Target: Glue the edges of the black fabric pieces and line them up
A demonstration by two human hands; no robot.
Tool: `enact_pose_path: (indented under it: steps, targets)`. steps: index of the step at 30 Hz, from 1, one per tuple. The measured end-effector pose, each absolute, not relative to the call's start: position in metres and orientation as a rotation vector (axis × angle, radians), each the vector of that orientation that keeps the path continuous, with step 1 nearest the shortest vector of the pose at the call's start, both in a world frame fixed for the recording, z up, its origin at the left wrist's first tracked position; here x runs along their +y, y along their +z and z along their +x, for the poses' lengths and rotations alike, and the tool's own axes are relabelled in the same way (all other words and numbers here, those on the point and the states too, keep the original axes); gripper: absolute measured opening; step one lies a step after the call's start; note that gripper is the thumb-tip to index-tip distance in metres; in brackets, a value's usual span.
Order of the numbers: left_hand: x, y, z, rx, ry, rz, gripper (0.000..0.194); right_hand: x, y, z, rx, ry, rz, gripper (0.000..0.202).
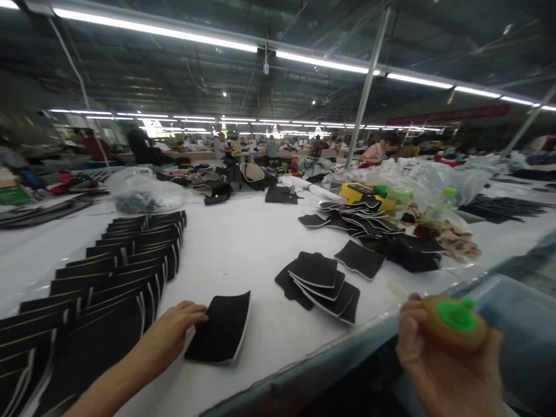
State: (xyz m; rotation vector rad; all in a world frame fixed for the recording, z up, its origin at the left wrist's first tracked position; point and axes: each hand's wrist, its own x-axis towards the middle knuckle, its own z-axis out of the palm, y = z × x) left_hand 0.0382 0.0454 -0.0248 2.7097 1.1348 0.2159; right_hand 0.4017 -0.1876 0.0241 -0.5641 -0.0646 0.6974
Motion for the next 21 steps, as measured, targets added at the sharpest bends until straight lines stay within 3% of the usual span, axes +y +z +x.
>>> enact_pose_path:
  steps: [3, 6, 8, 12, 21]
  targets:
    - [0.023, -0.016, 0.063, 1.333, 0.125, 2.606, 0.042, -0.162, 0.016, 0.372, -0.034, 0.796, -0.619, 0.067]
    - [-0.001, -0.011, 0.1, 1.406, 0.076, 2.493, 0.047, -0.143, 0.013, 0.348, -0.183, 0.832, -0.669, 0.052]
    - [-0.011, -0.01, 0.116, 1.46, 0.002, 2.498, 0.041, -0.135, 0.013, 0.338, -0.268, 0.848, -0.706, 0.049]
    - [-0.011, -0.007, 0.127, 1.517, -0.118, 2.489, 0.028, -0.124, 0.007, 0.33, -0.426, 0.831, -0.807, 0.049]
    - [-0.009, 0.008, 0.145, 1.57, -0.187, 2.419, 0.031, -0.102, -0.001, 0.321, -0.587, 0.759, -0.902, 0.055]
